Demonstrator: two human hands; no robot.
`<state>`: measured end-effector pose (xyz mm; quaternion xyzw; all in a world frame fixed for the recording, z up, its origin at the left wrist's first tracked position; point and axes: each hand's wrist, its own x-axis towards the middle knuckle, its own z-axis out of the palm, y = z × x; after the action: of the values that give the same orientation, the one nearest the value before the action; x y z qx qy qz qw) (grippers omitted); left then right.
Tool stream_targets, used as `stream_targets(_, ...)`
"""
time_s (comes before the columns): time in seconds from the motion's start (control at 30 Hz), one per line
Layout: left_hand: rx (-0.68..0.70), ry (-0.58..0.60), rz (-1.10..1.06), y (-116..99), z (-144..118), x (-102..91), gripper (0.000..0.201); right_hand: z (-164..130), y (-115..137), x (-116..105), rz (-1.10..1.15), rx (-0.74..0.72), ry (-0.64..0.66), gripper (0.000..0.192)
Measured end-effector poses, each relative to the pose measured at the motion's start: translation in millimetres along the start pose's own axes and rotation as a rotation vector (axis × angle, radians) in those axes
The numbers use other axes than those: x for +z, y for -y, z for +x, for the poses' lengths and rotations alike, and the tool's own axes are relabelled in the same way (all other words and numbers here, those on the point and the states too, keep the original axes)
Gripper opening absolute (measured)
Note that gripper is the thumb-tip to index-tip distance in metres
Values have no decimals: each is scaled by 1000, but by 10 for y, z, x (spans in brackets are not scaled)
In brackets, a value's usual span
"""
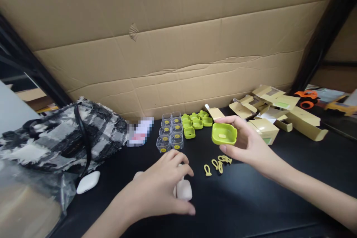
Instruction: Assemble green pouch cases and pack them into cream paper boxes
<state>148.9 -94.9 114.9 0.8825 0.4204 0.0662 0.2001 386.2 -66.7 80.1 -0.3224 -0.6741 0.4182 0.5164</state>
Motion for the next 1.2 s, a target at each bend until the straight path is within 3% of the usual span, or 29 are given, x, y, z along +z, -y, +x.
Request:
stream_targets(0.1, -6, 62, 63, 2, -11, 101, 50, -36, -28, 52, 36, -23, 36, 46)
stream_targets(0.3, 69, 66, 188, 1, 29, 102, 31, -102, -67, 104, 42, -19, 101, 46)
stream_targets(0.4, 68, -19, -31, -75, 34, 19, 29, -117, -55, 90, 9, -53, 81, 44)
stream_targets(0.5, -25, -173, -432, -143, 91, 23, 27, -113, -34, 68, -62, -129, 50, 44)
stream_targets(0.63, -160, -332, -1076, -157, 202, 198, 37, -102, -19, 64, -130, -137, 37, 44)
stream_targets(0.77, -243, -355, -1433, -128, 214, 370, 45, -106, -44, 89, -100, -65, 110, 47)
stream_targets(0.87, -264, -373, -1548, -113, 185, 429, 41, -121, -82, 108, -116, -46, 185, 46)
stream_targets(0.97, -304, -423, -1553, -97, 174, 457, 43, -143, -128, 121, -284, -191, 188, 38)
stream_targets(1.07, -316, -396, -1536, -72, 174, 482, 34, -173, -174, 134, -490, -388, 177, 50)
stream_targets(1.2, -340, -378, -1479, -52, 172, 519, 30, -215, -211, 155, -625, -434, 222, 58)
